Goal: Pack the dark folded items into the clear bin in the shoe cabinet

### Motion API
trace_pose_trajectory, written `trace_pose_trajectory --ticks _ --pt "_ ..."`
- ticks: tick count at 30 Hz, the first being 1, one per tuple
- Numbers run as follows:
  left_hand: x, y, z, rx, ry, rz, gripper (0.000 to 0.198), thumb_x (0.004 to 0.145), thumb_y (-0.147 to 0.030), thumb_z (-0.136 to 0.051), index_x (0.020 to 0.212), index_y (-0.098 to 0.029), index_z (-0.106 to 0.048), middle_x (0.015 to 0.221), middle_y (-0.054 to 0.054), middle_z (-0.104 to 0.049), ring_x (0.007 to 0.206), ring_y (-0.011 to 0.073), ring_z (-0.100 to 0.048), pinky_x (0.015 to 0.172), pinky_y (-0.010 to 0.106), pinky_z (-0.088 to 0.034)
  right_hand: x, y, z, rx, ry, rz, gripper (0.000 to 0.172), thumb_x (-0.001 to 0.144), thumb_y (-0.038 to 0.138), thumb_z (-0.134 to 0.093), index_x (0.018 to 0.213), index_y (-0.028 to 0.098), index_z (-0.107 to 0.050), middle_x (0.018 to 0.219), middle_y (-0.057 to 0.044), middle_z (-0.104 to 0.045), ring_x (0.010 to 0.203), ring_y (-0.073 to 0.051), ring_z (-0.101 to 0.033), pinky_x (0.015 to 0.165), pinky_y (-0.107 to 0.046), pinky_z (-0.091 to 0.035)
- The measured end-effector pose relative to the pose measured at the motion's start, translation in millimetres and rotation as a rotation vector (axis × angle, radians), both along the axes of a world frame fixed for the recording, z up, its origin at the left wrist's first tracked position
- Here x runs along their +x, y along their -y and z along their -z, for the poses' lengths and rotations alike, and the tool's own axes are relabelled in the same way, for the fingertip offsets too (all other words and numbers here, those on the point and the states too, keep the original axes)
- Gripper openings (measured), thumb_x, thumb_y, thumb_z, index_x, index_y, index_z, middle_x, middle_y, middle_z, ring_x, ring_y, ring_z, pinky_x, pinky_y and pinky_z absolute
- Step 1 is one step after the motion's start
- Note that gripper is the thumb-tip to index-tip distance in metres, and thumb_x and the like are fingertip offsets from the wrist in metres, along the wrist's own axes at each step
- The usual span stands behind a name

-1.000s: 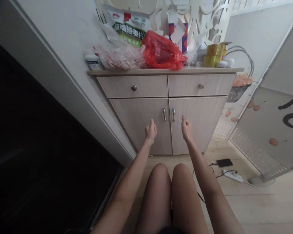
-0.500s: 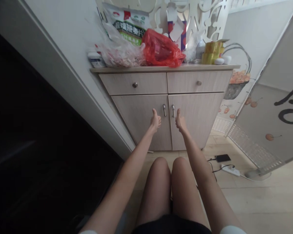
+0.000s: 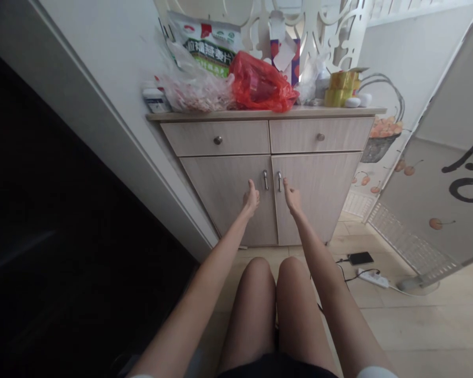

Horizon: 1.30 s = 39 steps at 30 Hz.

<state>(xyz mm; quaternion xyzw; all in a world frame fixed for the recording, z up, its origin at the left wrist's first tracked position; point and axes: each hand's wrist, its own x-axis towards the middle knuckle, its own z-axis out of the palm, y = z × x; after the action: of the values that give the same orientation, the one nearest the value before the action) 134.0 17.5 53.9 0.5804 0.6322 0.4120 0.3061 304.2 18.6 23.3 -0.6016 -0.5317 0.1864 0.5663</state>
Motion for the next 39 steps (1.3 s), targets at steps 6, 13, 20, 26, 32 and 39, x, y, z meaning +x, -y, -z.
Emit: trace_pose_trajectory --ticks 6,13,20,26,32,39 --pt "15 -34 -10.1 0.193 -0.202 -0.109 0.020 0.096 -0.036 -0.062 0.103 -0.018 -0.066 0.109 0.012 -0.074 0.100 0.0192 -0.069 0.084 0.027 -0.047 -2 -36 -3.8 0.047 0.075 0.062 0.057 0.091 0.069 -0.047 0.094 0.016 -0.066 0.097 -0.015 -0.071 0.091 -0.026 -0.066 0.083 -0.039 -0.051" --pt "39 -56 -8.2 0.191 -0.234 -0.097 0.021 0.100 -0.026 -0.055 0.108 -0.014 -0.069 0.109 0.018 -0.075 0.100 0.0242 -0.071 0.083 0.030 -0.047 -22 -54 -0.6 -0.007 0.184 0.007 0.035 0.095 0.044 -0.051 0.092 0.015 -0.070 0.093 -0.013 -0.075 0.086 -0.023 -0.068 0.082 -0.035 -0.050" --pt "36 -52 5.9 0.215 -0.263 -0.120 0.025 0.103 -0.028 -0.048 0.108 -0.018 -0.070 0.107 0.014 -0.076 0.097 0.0218 -0.071 0.080 0.027 -0.045 -28 -49 5.4 0.005 0.155 0.044 0.042 0.099 0.046 -0.043 0.097 0.016 -0.073 0.096 -0.014 -0.075 0.085 -0.026 -0.070 0.076 -0.035 -0.050" --pt "28 -18 13.9 0.268 -0.292 -0.145 0.027 0.104 -0.027 -0.045 0.112 -0.016 -0.069 0.110 0.016 -0.076 0.098 0.0220 -0.071 0.083 0.028 -0.044 -24 -19 10.8 0.049 0.227 0.096 0.040 0.098 0.042 -0.045 0.098 0.016 -0.074 0.099 -0.014 -0.076 0.089 -0.025 -0.068 0.080 -0.033 -0.048" --pt "3 35 21.0 0.332 -0.311 -0.166 0.024 0.101 -0.024 -0.047 0.104 -0.016 -0.070 0.104 0.016 -0.077 0.097 0.0235 -0.071 0.089 0.031 -0.045 0 46 16.9 0.146 0.323 0.138 0.036 0.096 0.042 -0.049 0.091 0.019 -0.075 0.092 -0.013 -0.077 0.085 -0.026 -0.063 0.083 -0.037 -0.045" --pt "-60 97 41.2 0.438 -0.268 -0.220 0.020 0.097 -0.026 -0.053 0.099 -0.019 -0.071 0.097 0.015 -0.078 0.093 0.0248 -0.074 0.089 0.034 -0.050 35 123 24.6 0.221 0.319 0.210 0.047 0.098 0.053 -0.043 0.087 0.020 -0.075 0.087 -0.014 -0.075 0.081 -0.027 -0.059 0.079 -0.039 -0.044"
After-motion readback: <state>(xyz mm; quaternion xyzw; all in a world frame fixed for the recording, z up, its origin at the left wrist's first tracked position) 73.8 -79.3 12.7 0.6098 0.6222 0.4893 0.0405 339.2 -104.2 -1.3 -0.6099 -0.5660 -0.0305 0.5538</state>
